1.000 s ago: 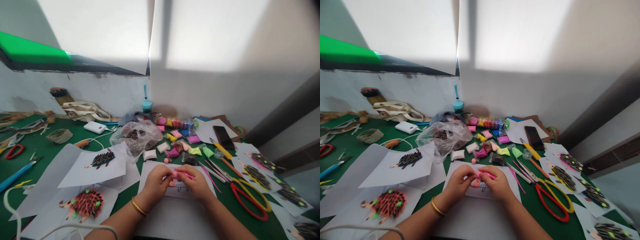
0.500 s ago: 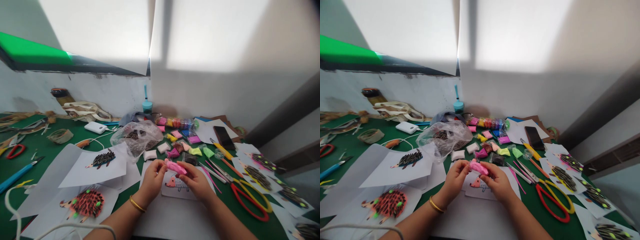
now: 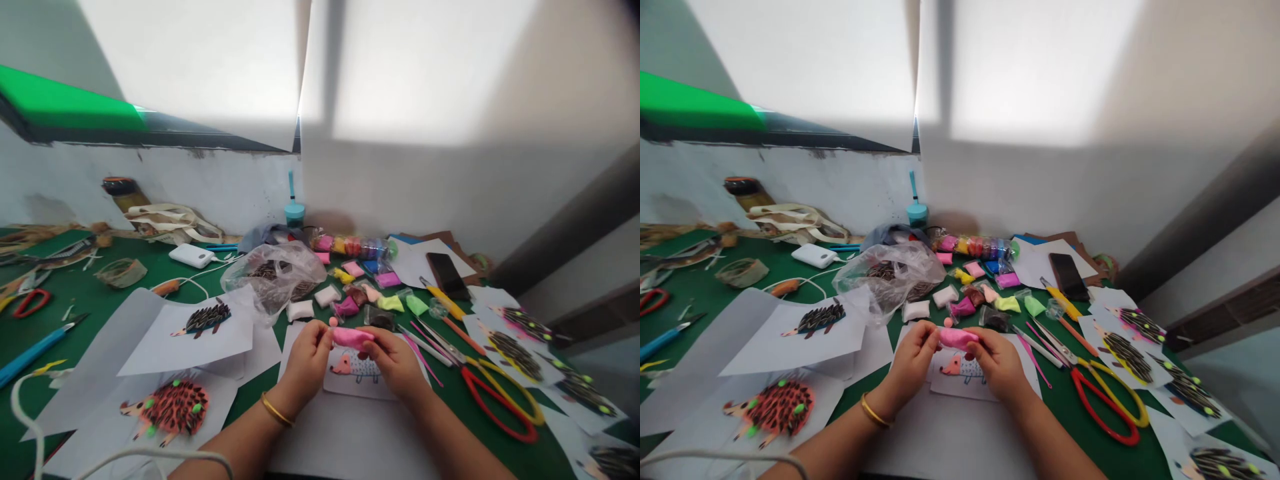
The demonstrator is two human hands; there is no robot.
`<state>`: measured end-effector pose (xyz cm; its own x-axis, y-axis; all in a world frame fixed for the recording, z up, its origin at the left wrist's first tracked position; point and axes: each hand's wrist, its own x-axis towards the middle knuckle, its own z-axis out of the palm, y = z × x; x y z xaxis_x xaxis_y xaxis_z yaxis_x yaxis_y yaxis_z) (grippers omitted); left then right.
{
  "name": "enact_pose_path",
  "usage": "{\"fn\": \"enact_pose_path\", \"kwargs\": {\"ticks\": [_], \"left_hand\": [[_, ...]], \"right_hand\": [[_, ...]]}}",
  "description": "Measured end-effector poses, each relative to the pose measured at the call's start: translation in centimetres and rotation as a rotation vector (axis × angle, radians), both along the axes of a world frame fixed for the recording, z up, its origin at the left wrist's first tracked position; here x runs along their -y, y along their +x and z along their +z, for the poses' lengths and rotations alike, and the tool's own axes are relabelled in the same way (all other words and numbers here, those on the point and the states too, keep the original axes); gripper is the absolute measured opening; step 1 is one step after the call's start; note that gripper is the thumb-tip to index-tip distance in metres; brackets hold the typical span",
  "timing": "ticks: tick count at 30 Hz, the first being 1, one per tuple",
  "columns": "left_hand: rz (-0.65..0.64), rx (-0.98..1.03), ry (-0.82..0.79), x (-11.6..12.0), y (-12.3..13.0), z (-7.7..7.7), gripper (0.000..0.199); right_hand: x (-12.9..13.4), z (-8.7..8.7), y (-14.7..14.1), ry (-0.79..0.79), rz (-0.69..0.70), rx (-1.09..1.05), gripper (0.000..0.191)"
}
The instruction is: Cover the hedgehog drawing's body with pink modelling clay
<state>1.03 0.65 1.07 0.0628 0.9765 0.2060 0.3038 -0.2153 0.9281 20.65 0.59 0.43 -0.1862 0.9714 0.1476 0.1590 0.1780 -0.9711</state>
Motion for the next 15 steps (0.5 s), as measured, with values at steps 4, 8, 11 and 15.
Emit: {"fn": "enact_pose_path", "kwargs": {"ticks": [4, 8, 11, 15], "left_hand": [[-0.032, 0.114, -0.117, -0.3, 0.1, -0.2, 0.027], [-0.083, 0.287, -0.269, -0.6, 0.2, -0.2, 0.029], [-0.073, 0.321, -0.293, -0.7, 0.3, -0.3, 0.031], [-0.063, 0.331, -0.299, -0.6, 0.4, -0.3, 0.033]], "right_hand": [[-0.1, -0.5, 0.3, 0.037, 0.006, 0.035, 0.054], [-0.2, -0.4, 0.4, 0.123, 0.016, 0.175, 0.066], [-0.2, 0.1, 0.3, 0.129, -0.005, 0.266, 0.048], [-0.2, 0.5, 0.2, 0.141, -0.005, 0.267, 0.034]]}}
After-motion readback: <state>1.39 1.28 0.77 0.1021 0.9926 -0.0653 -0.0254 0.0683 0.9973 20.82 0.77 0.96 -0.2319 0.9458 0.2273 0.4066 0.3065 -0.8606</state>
